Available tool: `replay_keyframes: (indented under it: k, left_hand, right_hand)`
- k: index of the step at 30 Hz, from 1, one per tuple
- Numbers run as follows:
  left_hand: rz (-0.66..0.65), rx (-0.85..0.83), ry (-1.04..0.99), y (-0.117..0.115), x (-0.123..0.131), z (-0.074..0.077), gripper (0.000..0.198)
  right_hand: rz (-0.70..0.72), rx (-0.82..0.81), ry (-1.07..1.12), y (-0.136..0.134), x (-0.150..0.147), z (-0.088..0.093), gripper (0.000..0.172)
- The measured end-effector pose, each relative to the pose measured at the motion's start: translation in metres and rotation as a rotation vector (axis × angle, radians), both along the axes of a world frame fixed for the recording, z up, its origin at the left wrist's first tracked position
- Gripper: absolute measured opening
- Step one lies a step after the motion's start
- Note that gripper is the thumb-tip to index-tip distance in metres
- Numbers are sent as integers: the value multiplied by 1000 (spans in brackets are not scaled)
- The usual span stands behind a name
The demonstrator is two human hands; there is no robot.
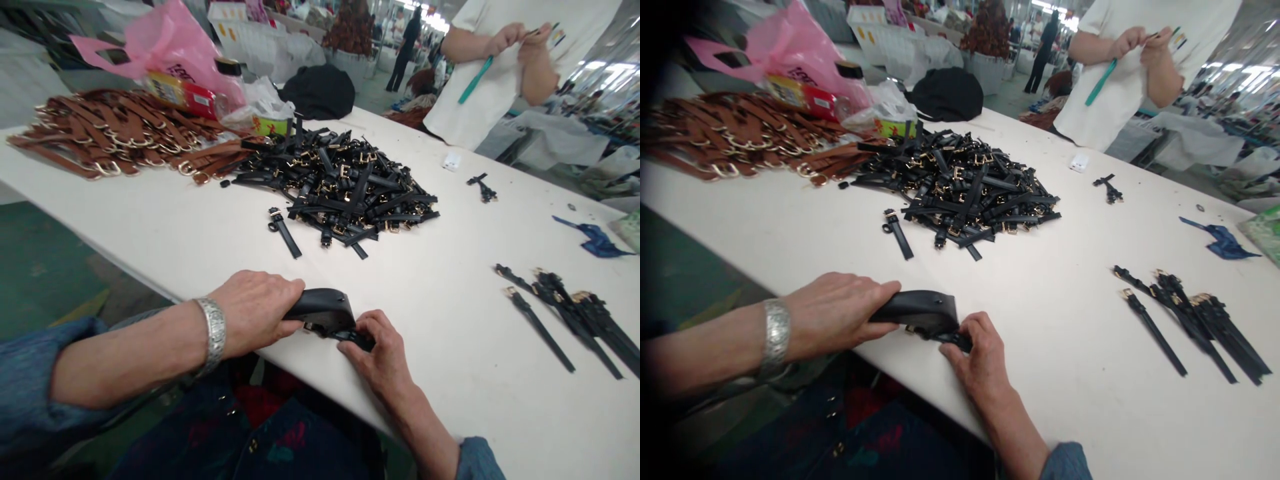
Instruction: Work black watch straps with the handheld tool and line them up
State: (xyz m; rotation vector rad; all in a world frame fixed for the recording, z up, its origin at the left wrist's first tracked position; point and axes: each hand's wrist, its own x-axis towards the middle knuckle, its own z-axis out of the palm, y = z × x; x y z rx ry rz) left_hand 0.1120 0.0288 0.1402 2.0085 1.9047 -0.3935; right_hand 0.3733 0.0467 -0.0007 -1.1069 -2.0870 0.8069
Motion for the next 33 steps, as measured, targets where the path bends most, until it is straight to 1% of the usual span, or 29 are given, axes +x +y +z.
replay_keyframes:
  k: [2, 4, 8, 11, 13, 15, 18, 20, 22, 25, 29, 33]
  left_hand:
    - [17, 1, 1, 3, 2, 0, 26]
    - [28, -3, 8, -2, -3, 0, 28]
    - [77, 31, 13, -31, -28, -5, 34]
    - [70, 43, 11, -53, -45, -9, 30]
    - [64, 34, -3, -60, -49, -11, 28]
    - [87, 26, -31, -59, -48, -14, 32]
    - [124, 20, -90, -52, -43, -19, 41]
    - [140, 25, -118, -48, -42, -22, 43]
    - [149, 36, -132, -47, -41, -25, 44]
    - [148, 23, -136, -48, -43, -30, 43]
    - [133, 11, -125, -50, -47, -38, 45]
    - [146, 17, -129, -51, -48, -43, 46]
  right_hand:
    - [-10, 1, -7, 0, 0, 0, 19]
    - [-9, 1, -3, 0, 0, 0, 17]
    - [37, -16, 7, 1, 1, 3, 17]
    - [99, -62, -2, 4, 5, 10, 21]
    - [125, -98, -38, 5, 7, 18, 23]
    - [129, -116, -120, 4, 7, 27, 25]
    - [96, -86, -307, 1, 5, 39, 26]
    - [71, -54, -413, -1, 2, 44, 23]
    - [59, -43, -460, -3, -2, 44, 21]
    - [40, -44, -441, -4, -6, 37, 21]
    - [59, -48, -359, -4, -10, 27, 22]
    - [31, -48, -296, -6, -17, 23, 21]
